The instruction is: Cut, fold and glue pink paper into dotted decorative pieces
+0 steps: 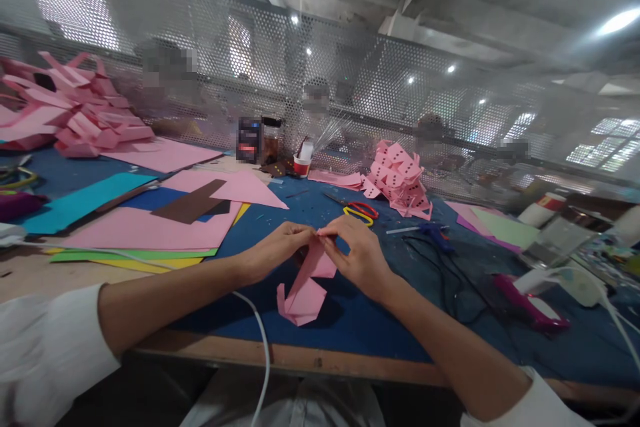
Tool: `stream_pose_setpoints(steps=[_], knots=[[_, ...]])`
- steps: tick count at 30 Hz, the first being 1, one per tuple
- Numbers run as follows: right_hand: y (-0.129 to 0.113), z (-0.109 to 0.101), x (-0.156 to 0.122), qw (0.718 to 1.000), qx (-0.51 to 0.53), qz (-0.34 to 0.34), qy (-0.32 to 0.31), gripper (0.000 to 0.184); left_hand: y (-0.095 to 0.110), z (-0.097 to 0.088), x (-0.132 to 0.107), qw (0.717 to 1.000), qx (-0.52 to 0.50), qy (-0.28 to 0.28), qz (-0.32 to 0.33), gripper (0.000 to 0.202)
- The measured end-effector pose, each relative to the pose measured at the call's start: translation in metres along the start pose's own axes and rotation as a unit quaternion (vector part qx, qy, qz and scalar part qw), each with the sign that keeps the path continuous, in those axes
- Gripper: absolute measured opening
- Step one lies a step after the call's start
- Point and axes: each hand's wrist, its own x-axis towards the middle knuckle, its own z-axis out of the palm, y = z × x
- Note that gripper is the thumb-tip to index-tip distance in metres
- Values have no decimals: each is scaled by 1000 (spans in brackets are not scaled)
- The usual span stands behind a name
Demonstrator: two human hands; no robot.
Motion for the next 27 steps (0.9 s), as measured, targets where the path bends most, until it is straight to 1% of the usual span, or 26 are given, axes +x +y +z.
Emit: stream_pose_setpoints(steps=[5,9,13,16,19,22,24,27], knots=[[1,-3,0,998,-55,-31,-20,15,3,-1,-2,999,-34,-19,-24,25],[0,-6,0,994,-87,-53,-29,16,7,-2,-3,996,-73,-40,-21,22],[-1,-7,0,991,-114,-57,-48,17,7,-4,0,988,-129,-73,-43,25],[-1,-7,0,990,-120,-50,-58,19,7,-6,1,983,-156,-81,-51,29],[0,-6,0,992,-107,-41,-58,20,8,-6,2,990,-116,-72,-42,22],[1,-5,0,996,-70,-25,-50,20,8,-7,3,994,-80,-65,-42,17],[3,-4,0,999,-31,0,-36,19,7,-8,4,995,-69,-66,-39,16],[5,-2,2,998,27,61,-12,18,5,-8,4,996,-39,-75,-21,14]])
